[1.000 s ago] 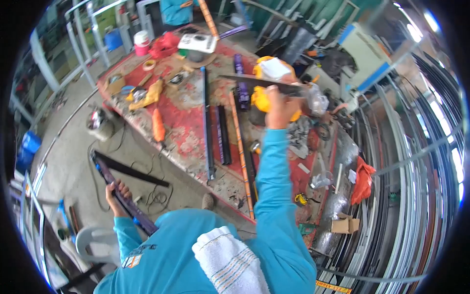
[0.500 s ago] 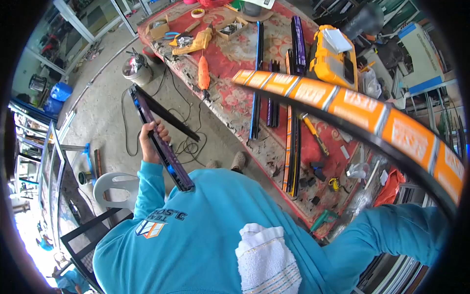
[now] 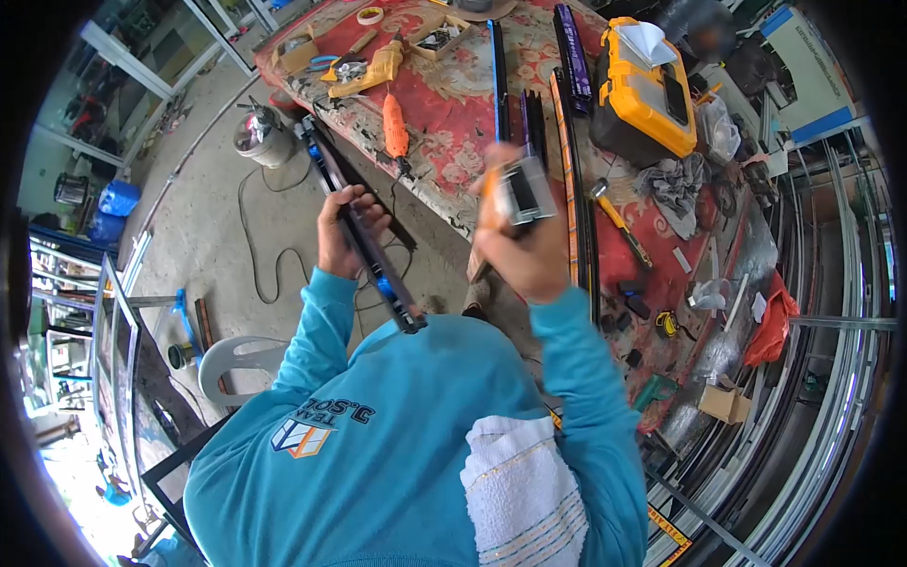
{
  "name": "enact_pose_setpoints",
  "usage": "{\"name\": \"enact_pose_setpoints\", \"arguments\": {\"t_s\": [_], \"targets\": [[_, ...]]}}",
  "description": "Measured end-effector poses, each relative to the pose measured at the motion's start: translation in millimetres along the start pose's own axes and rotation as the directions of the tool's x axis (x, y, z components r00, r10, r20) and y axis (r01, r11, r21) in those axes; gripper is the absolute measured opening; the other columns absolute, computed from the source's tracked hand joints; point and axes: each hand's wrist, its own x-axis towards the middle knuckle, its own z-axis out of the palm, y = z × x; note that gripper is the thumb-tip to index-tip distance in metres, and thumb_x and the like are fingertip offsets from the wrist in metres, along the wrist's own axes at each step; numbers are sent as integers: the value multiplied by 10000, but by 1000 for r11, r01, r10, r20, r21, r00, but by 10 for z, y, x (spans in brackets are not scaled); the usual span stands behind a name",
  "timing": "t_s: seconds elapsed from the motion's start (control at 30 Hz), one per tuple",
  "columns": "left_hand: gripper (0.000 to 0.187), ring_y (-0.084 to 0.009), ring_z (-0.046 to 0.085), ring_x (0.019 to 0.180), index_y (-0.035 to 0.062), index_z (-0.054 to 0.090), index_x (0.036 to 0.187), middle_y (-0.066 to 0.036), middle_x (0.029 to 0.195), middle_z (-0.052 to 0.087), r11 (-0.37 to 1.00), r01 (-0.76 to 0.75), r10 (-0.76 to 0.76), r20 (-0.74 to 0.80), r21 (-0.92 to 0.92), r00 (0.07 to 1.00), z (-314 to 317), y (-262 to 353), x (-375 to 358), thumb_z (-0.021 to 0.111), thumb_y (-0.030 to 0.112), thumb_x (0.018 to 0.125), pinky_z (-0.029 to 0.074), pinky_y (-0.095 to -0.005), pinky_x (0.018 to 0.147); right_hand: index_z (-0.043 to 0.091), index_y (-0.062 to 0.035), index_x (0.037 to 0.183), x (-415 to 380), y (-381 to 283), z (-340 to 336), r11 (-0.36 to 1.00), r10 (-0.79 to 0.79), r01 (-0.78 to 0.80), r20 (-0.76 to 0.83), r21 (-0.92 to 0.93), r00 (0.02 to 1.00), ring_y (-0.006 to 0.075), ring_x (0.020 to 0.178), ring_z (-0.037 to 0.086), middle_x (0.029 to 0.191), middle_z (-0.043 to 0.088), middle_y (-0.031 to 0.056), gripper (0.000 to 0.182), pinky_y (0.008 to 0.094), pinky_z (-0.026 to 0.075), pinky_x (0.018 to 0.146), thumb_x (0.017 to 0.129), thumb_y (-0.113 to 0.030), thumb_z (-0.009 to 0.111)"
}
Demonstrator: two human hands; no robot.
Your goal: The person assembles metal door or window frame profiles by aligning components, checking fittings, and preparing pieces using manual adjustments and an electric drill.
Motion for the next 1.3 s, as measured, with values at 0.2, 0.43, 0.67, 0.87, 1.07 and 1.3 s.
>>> {"name": "enact_pose_setpoints", "arguments": {"t_s": [0.2, 0.43, 0.67, 0.87, 1.07, 1.3], "targets": [[362, -198, 595, 653, 105, 588, 993, -36, 775, 584, 998, 30, -26, -71, 62, 997, -126, -221, 261, 756, 385, 837, 525, -407, 651, 557, -20, 1333, -562, 1263, 159, 969, 207, -197, 58, -151, 977, 177, 1085, 605, 1143, 639, 101, 511, 310, 479, 940, 864, -115, 736], [193, -223, 612, 707, 60, 598, 921, -89, 796, 615, 975, 185, -178, -64, 121, 982, -1064, -883, 909, 739, 166, 842, 551, -428, 721, 567, -57, 1350, -849, 1797, 49, 909, 272, -255, 7, -330, 962, 247, 1193, 578, 1278, 610, 118, 580, 360, 443, 1021, 852, -255, 788], [265, -188, 602, 774, 112, 538, 1040, -32, 834, 566, 944, 297, -290, -67, 143, 955, -1613, -1472, 895, 691, 72, 827, 550, -465, 738, 585, -66, 1328, -1267, 2101, -61, 859, 441, -422, 0, -290, 898, 200, 1123, 584, 1250, 570, 74, 558, 355, 465, 974, 846, -248, 800], [223, -251, 645, 942, 82, 607, 1011, -30, 941, 642, 918, 377, -374, -45, 125, 926, -1774, -1605, 822, 713, 22, 824, 541, -469, 845, 547, -63, 1280, -1493, 2445, -141, 814, 389, -395, -105, -427, 915, 332, 1200, 538, 1270, 547, 154, 663, 424, 434, 1006, 775, -379, 836], [324, -275, 616, 1060, 93, 570, 1153, -42, 1091, 643, 879, 456, -457, -27, 137, 889, -1640, -1648, 635, 731, 92, 873, 497, -503, 979, 478, -85, 1314, -1486, 2560, -65, 812, 451, -413, -5, -412, 892, 288, 1162, 565, 1238, 569, 142, 793, 407, 445, 989, 714, -413, 880], [603, -277, 585, 1122, 48, 578, 1240, -108, 1199, 617, 834, 500, -510, -21, 232, 860, -1778, -1762, 609, 637, 551, 913, 453, -454, 1021, 458, -67, 1354, -1582, 2865, 10, 771, 609, -580, 36, -263, 793, 261, 1137, 592, 1246, 607, 170, 824, 376, 462, 987, 705, -371, 863]]}}
